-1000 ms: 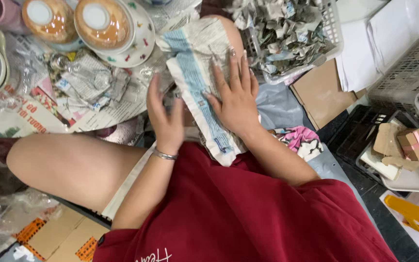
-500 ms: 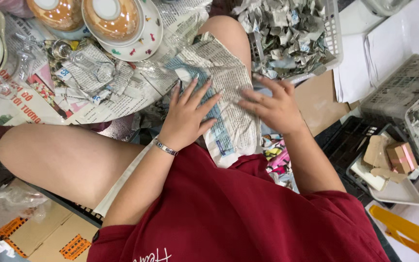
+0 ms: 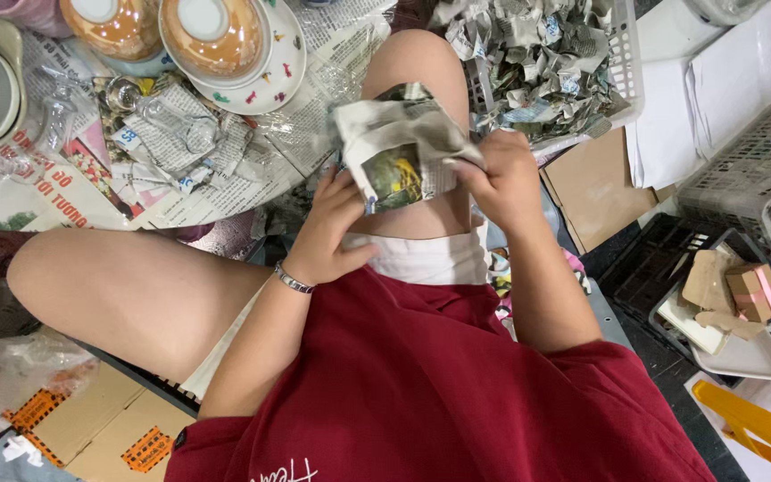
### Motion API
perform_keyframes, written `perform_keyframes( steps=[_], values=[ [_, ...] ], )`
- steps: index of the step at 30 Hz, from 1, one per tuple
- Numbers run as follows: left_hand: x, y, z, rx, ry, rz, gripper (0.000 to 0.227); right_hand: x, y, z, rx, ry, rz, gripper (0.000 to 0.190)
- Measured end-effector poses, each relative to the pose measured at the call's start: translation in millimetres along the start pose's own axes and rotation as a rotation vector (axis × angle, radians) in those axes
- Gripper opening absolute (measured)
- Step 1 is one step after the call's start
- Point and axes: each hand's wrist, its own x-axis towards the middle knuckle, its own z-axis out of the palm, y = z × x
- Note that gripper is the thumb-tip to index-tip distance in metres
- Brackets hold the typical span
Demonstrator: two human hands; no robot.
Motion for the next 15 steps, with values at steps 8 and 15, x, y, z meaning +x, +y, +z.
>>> perform_keyframes(
  steps=[8,15],
  values=[
    [20.2,-21.2,36.2,-0.053,0.366,-0.576,0.029,21.9,-18.0,26.5,0.018,0.131,0.550,0.042],
    [30.9,-7.5,22.9,-0.069,0.283,-0.677,0.037,13.4,10.5,40.2,0.647,0.155,0.463,0.021]
  ],
)
